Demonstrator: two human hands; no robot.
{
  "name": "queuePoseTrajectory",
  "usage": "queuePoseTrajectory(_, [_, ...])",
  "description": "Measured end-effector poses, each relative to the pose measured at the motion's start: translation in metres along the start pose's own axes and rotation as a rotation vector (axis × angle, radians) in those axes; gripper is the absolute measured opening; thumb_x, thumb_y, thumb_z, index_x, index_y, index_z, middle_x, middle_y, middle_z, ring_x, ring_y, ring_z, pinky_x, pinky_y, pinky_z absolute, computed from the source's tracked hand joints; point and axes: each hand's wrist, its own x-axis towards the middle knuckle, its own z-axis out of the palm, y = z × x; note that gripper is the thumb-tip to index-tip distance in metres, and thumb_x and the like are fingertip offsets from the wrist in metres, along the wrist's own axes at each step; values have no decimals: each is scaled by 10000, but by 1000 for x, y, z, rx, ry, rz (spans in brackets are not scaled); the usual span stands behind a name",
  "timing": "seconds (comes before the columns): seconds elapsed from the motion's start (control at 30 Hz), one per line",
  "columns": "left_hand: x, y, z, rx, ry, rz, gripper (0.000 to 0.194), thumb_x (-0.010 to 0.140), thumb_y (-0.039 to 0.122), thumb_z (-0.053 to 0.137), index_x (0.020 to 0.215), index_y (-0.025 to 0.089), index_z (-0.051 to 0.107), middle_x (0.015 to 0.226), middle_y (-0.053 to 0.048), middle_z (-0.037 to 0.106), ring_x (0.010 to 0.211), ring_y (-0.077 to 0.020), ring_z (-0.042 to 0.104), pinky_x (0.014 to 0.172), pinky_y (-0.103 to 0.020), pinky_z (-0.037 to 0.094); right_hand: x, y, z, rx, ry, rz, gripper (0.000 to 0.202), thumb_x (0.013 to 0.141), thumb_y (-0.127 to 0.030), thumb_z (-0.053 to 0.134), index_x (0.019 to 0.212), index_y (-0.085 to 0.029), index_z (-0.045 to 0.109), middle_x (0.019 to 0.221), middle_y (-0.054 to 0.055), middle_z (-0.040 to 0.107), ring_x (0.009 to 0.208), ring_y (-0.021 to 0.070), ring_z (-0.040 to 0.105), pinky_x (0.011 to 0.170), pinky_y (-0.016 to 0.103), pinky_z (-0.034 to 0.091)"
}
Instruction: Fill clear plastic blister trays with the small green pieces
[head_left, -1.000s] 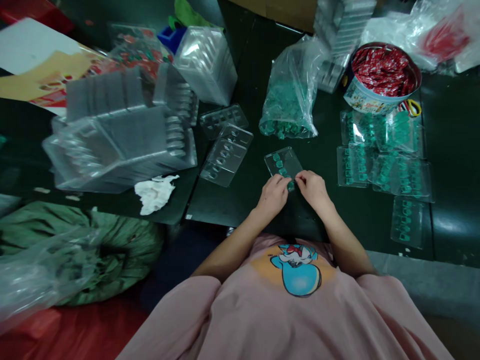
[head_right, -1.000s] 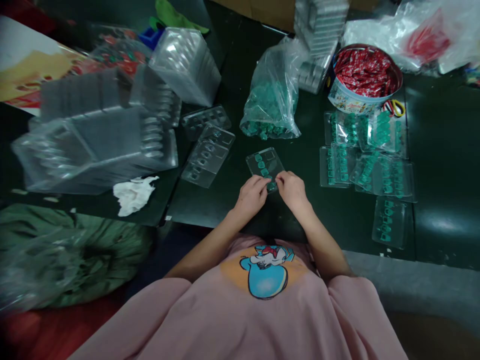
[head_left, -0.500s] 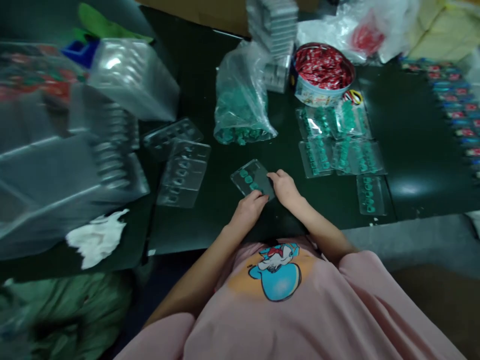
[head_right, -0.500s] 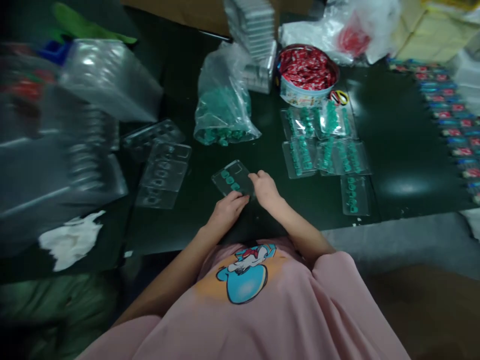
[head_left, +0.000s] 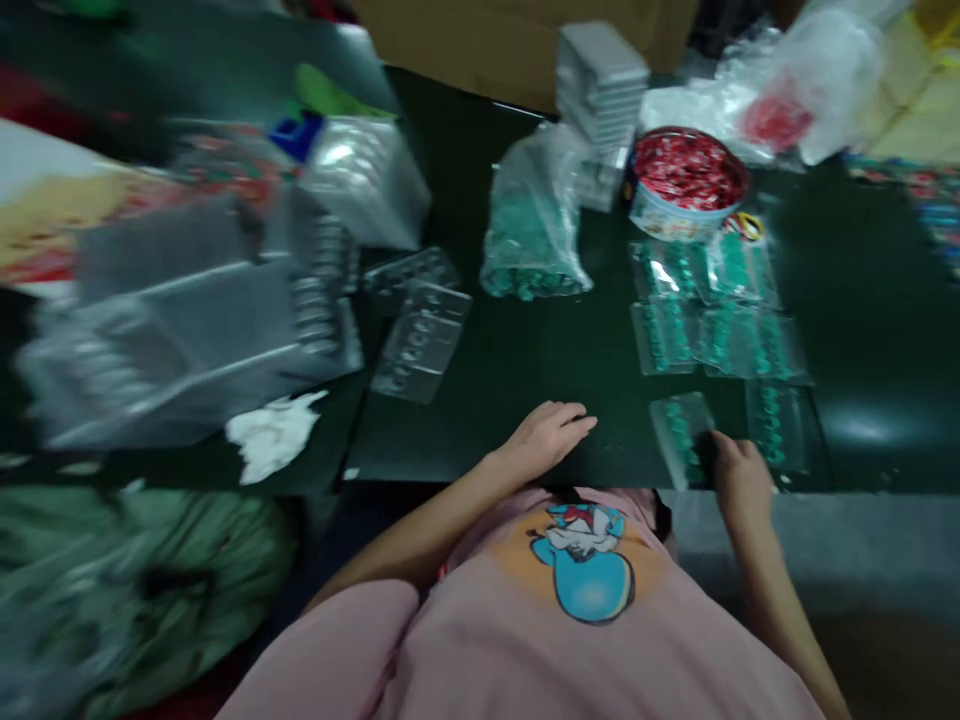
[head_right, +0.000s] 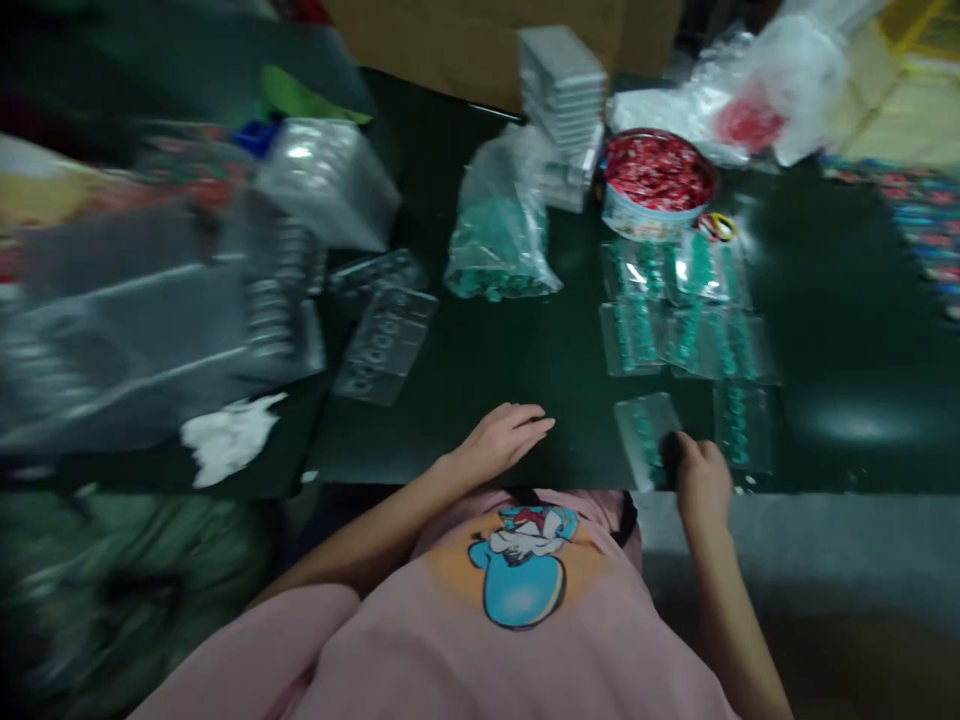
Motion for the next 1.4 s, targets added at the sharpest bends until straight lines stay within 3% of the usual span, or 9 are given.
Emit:
queuePoseTrajectory(0.2, [-29,-75,-49,304,204,-554,278,927,235,508,1147,167,663,1099,-152,641,1018,-268,600,917,-415,461,10,54,23,-63,171,140,385,898,-344,410,1113,-237,712,867,124,615,643,264,555,488,359,353])
queuePoseTrajectory(0.3, [-47,-110,-62,426,213,-758,326,886,201,534,1183,123,641,1073,-177,629,1021,-310,591,921,-440,452,19,45,18,-23,288,120,365,882,-395,457,1079,-237,722,875,131,627,711,295,593,512,377,378])
queuePoseTrajectory(0.4, [-56,-127,-63,462,166,-825,333,878,143,480,1159,97,652,1042,-183,640,999,-316,604,909,-432,459,30,14,5,65,372,40,347,888,-377,482,1095,-220,712,923,138,639,822,299,619,611,390,452])
queuePoseTrajectory(0.5, [-53,-119,-55,442,128,-787,355,859,83,442,1138,101,661,1008,-167,651,967,-296,615,896,-415,473,42,-38,-7,233,347,-114,338,926,-351,471,1135,-195,686,974,138,644,878,260,626,731,369,502])
queuePoseTrajectory(0.7, [-41,-56,-23,320,-46,-496,279,868,75,464,1020,166,679,919,-92,634,900,-223,597,873,-359,501,70,-165,3,592,66,-585,324,975,-245,409,1194,-192,642,1074,115,647,977,211,614,873,351,523])
queuePoseTrajectory(0.87, [-42,-45,-12,207,107,-328,210,936,206,505,1071,170,662,964,-89,638,919,-203,585,875,-354,501,102,-220,28,396,-1,-816,367,964,-150,376,1225,-180,633,1236,142,615,1051,250,556,914,398,480])
queuePoseTrajectory(1.0, [-54,-71,-26,252,256,-400,197,938,262,525,1028,168,672,1025,-115,639,1005,-235,576,909,-392,482,123,-215,34,277,4,-782,311,958,-140,387,1044,-181,684,1011,117,649,895,238,539,843,370,458])
queuePoseTrajectory(1.2, [-76,-91,-49,362,87,-505,231,927,316,551,1029,151,676,922,-110,647,877,-236,583,820,-362,484,133,-177,27,271,41,-730,294,939,-103,385,996,-180,663,1013,110,627,907,233,521,830,341,458])
queuePoseTrajectory(1.4, [-81,-91,-59,485,95,-784,315,928,388,544,1069,136,669,925,-126,640,852,-253,624,775,-350,480,139,-153,17,247,-63,-805,276,931,-109,400,1006,-175,657,1065,122,609,968,241,529,855,350,484])
